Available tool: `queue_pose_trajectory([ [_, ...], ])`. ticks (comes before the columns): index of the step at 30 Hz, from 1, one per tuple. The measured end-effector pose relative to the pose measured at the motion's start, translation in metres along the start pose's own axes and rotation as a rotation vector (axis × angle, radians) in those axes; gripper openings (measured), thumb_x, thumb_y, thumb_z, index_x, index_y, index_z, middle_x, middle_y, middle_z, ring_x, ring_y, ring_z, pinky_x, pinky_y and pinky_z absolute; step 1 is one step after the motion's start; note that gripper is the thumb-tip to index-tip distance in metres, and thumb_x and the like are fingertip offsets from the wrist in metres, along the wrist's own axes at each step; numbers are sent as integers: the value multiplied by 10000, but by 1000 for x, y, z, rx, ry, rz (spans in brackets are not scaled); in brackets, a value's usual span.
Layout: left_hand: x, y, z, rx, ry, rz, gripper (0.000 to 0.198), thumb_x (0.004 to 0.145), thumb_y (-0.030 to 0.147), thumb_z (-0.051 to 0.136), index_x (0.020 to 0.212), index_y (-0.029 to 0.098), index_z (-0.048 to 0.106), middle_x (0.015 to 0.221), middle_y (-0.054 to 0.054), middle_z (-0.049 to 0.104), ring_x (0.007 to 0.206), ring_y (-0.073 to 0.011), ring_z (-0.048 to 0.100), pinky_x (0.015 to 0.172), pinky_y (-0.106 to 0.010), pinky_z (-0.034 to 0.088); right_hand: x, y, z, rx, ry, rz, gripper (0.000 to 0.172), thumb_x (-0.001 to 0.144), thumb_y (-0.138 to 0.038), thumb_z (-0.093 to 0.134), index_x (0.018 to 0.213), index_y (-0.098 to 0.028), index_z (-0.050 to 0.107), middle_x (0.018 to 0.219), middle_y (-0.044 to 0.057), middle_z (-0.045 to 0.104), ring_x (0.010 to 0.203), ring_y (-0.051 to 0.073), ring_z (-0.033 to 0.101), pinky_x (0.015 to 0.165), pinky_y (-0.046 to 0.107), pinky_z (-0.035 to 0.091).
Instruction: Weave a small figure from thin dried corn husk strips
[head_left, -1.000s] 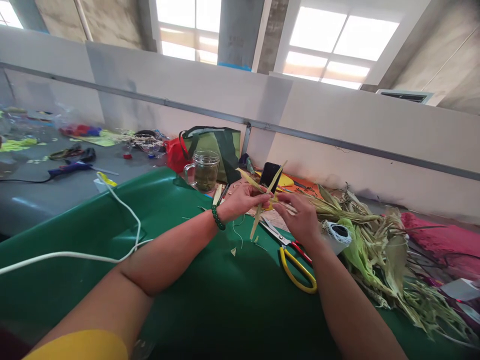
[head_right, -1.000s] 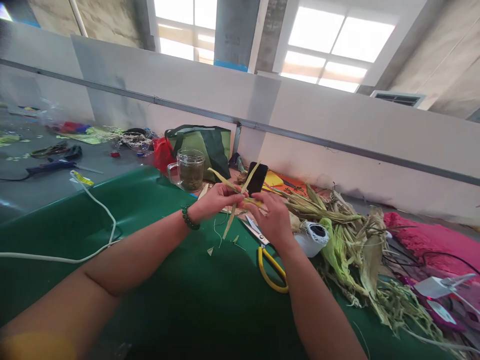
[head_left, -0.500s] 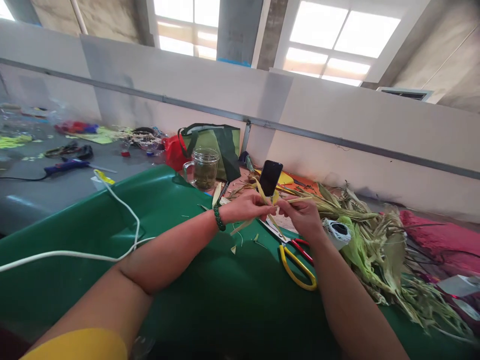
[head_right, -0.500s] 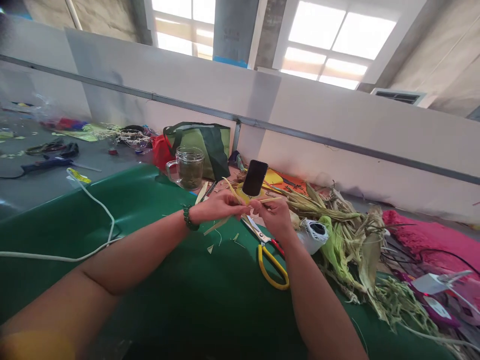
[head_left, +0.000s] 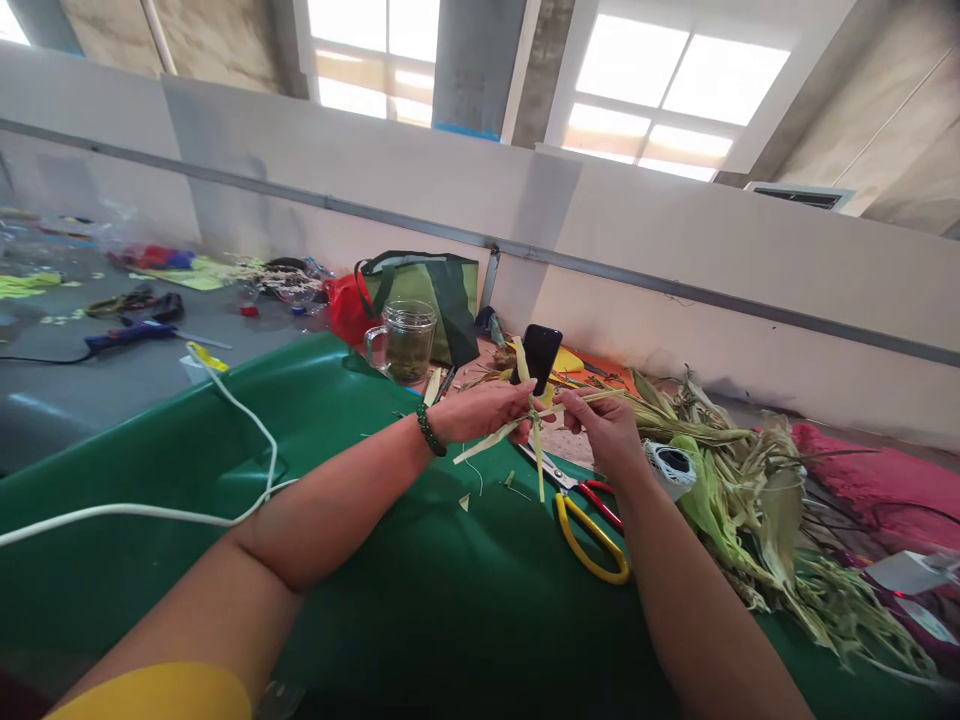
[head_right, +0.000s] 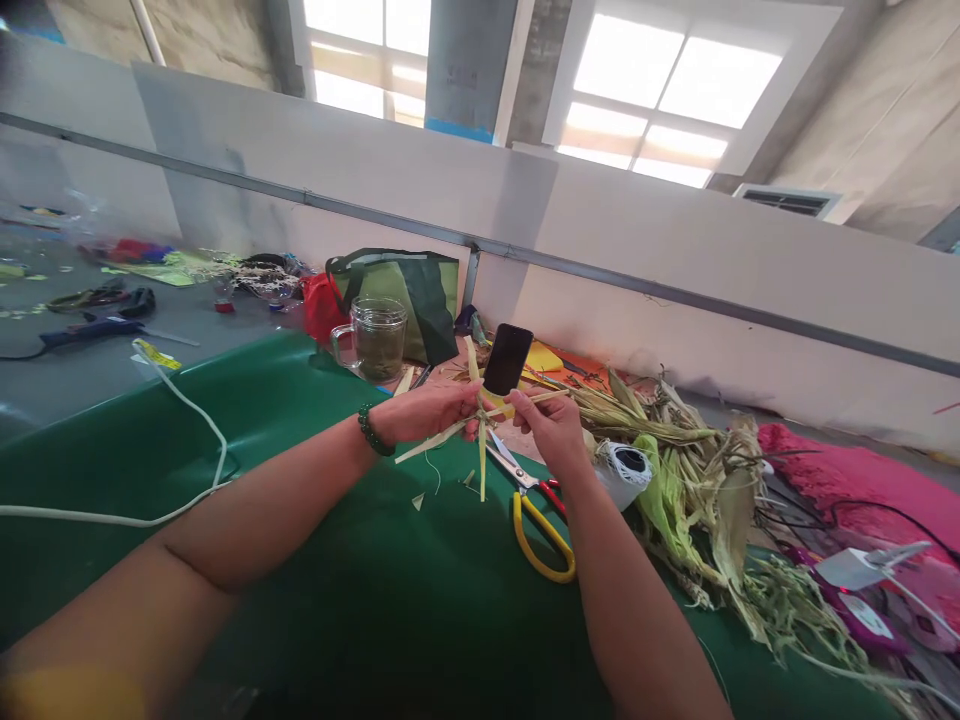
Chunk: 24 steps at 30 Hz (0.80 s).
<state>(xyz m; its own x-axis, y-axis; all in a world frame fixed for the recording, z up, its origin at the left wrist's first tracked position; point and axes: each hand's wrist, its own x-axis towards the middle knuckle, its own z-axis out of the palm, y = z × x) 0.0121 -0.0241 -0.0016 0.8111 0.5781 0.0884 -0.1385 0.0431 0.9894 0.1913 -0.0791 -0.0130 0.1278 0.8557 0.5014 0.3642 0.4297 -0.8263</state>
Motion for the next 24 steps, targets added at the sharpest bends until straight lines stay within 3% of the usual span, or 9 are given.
queue_pose_trajectory([
  [4,-1,-2,-2,173,-49,21,384,721,481,714,784,103,729,553,-23,592,548,-92,531,574,-222,440,0,5,0,96,33,47,325,696,-507,701,630,-190,680,507,-16,556,447,95,459,435,246,380],
  [7,-1,-1,-4,417,-53,105,283,781,385,661,780,114,740,570,-29,628,564,-97,540,576,-209,429,7,11,-8,245,145,112,327,612,-497,765,623,-188,659,528,-18,569,444,81,453,412,228,369],
  [11,2,-4,-5,841,124,242,321,849,324,554,664,113,710,509,-27,584,513,-107,510,545,-224,396,18,15,-24,435,362,123,387,508,-482,831,667,-195,625,562,-42,581,445,59,469,383,180,345],
  [13,4,-8,-5,1099,277,339,314,862,281,524,651,123,694,541,-39,590,559,-127,533,582,-239,405,17,13,-24,420,377,125,419,552,-551,789,637,-194,588,527,-40,571,411,60,464,356,176,334],
  [15,5,-11,-5,1336,401,414,238,860,219,505,757,140,705,660,-58,639,658,-153,577,641,-257,428,11,8,-14,355,194,231,501,630,-673,672,579,-188,560,462,-16,553,377,78,473,346,193,361],
  [17,4,-11,-5,1539,467,458,202,856,171,496,879,155,696,785,-75,665,758,-173,602,694,-275,446,-1,1,4,325,-148,419,595,671,-762,553,573,-176,586,463,34,591,410,115,547,401,229,450],
  [19,2,-8,-6,1708,486,499,208,863,143,483,941,151,675,846,-88,663,815,-184,607,734,-290,454,-12,-7,21,386,-409,529,567,633,-737,618,647,-171,632,563,55,665,491,141,618,495,263,518],
  [21,0,-5,-8,1813,484,546,220,873,120,464,979,141,656,866,-95,658,838,-190,606,764,-298,454,-20,-12,32,460,-482,560,450,571,-588,767,704,-173,650,646,36,699,521,122,632,547,248,528],
  [24,0,-4,-12,1807,515,577,235,896,140,444,1017,135,645,871,-97,655,851,-195,608,771,-296,457,-22,-16,34,528,-394,567,348,531,-411,837,654,-176,612,609,-8,673,492,84,600,524,200,500],
])
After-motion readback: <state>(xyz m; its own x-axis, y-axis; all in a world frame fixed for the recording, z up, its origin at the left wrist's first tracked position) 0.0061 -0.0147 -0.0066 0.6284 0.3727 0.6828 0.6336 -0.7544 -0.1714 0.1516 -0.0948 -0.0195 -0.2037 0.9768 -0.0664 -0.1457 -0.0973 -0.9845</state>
